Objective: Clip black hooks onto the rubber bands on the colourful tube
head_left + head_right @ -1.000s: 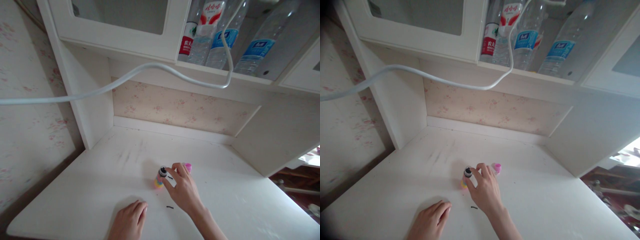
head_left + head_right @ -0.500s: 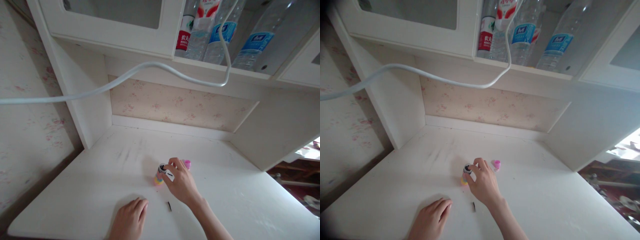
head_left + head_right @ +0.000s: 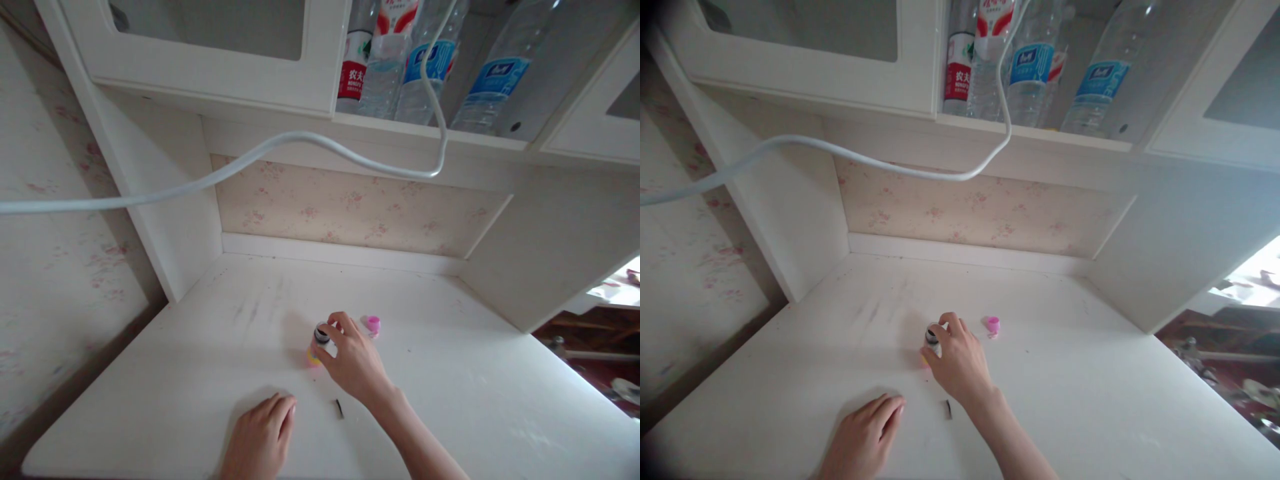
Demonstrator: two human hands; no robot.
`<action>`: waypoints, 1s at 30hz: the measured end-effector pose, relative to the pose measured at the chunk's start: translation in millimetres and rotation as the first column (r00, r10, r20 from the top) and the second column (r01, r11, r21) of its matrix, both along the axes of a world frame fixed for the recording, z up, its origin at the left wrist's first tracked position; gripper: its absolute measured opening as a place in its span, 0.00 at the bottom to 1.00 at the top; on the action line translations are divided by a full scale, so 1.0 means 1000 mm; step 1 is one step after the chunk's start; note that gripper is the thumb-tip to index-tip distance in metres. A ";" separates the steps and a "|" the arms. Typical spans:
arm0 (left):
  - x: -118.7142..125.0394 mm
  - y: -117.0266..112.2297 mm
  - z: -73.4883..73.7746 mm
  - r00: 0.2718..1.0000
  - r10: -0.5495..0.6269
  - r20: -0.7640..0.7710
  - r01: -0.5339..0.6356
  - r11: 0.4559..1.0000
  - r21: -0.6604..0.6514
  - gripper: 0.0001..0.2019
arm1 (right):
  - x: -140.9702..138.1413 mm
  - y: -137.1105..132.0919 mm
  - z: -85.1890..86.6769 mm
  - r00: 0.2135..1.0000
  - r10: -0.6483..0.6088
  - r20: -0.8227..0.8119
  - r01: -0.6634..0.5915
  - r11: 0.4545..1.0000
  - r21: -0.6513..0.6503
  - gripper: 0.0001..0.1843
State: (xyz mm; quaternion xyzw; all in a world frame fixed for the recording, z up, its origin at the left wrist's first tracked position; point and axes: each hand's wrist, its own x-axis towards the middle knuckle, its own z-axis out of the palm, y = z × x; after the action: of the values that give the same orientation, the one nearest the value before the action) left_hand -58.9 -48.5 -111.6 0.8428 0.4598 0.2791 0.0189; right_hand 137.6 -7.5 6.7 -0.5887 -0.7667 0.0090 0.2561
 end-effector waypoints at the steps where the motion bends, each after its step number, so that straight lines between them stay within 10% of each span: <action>1: 0.000 0.000 0.000 1.000 0.000 -0.001 0.000 1.000 0.002 0.11 | -0.001 0.001 -0.001 1.000 -0.001 0.004 0.001 1.000 -0.017 0.08; 30: -0.001 -0.004 0.000 1.000 0.021 -0.014 -0.022 0.999 -0.037 0.10 | 0.014 0.008 -0.006 0.961 0.018 -0.274 -0.025 0.999 -0.022 0.14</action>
State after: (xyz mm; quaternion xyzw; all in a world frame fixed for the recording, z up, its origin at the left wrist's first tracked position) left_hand -59.7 -52.0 -111.1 0.8393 0.4741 0.2648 0.0285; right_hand 151.6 0.6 1.1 -0.5765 -0.7302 0.1031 0.3520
